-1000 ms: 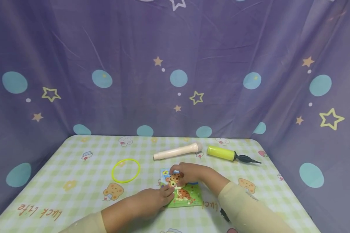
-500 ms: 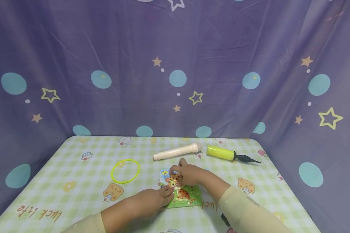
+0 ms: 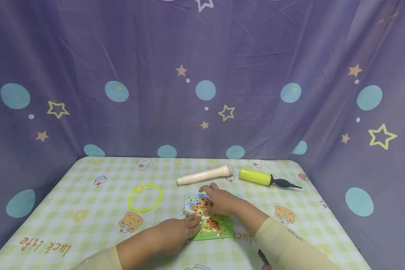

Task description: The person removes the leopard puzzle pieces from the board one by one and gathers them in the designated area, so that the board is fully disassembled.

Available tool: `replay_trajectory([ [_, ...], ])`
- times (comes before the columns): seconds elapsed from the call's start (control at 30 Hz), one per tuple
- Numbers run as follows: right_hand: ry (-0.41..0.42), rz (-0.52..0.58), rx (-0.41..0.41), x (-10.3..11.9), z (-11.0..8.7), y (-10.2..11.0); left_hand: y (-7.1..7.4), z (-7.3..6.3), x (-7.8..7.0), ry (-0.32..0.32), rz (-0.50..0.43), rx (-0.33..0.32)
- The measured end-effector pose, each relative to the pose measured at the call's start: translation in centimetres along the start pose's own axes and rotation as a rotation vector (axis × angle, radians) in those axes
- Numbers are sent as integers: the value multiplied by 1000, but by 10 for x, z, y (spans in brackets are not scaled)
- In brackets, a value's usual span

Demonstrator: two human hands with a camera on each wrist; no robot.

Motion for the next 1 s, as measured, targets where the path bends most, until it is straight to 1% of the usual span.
replay_trajectory([
  [0.13, 0, -32, -14, -1, 0, 1, -2, 0, 1, -7, -12, -13],
  [0.23, -24, -63, -24, -2, -2, 2, -3, -1, 0, -14, -14, -7],
  [0.37, -51, -109, -43, -6, -4, 3, -3, -1, 0, -1, -24, 0],
  [0.43, -45, -110, -51, -8, -4, 3, -2, -1, 1, 7, -27, 0],
  [0.6, -21, -82, -50, -10, -4, 3, 0, -1, 0, 8, -32, 5],
  [0.83, 6, -61, -35, -11, -6, 9, 0, -1, 0, 9, -38, 17],
  [1.0, 26, -2, -25, -12, -6, 12, 0, -1, 0, 21, -47, 25],
])
Point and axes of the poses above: each hand's wrist, its own z-axis towards the middle knuckle, its own y-axis out of the back of the hand, x = y × z, the point moved 4 cm from there along z, towards the middle knuckle, and after that the axes turned 11 degrees about -x, right-handed, at the moved point
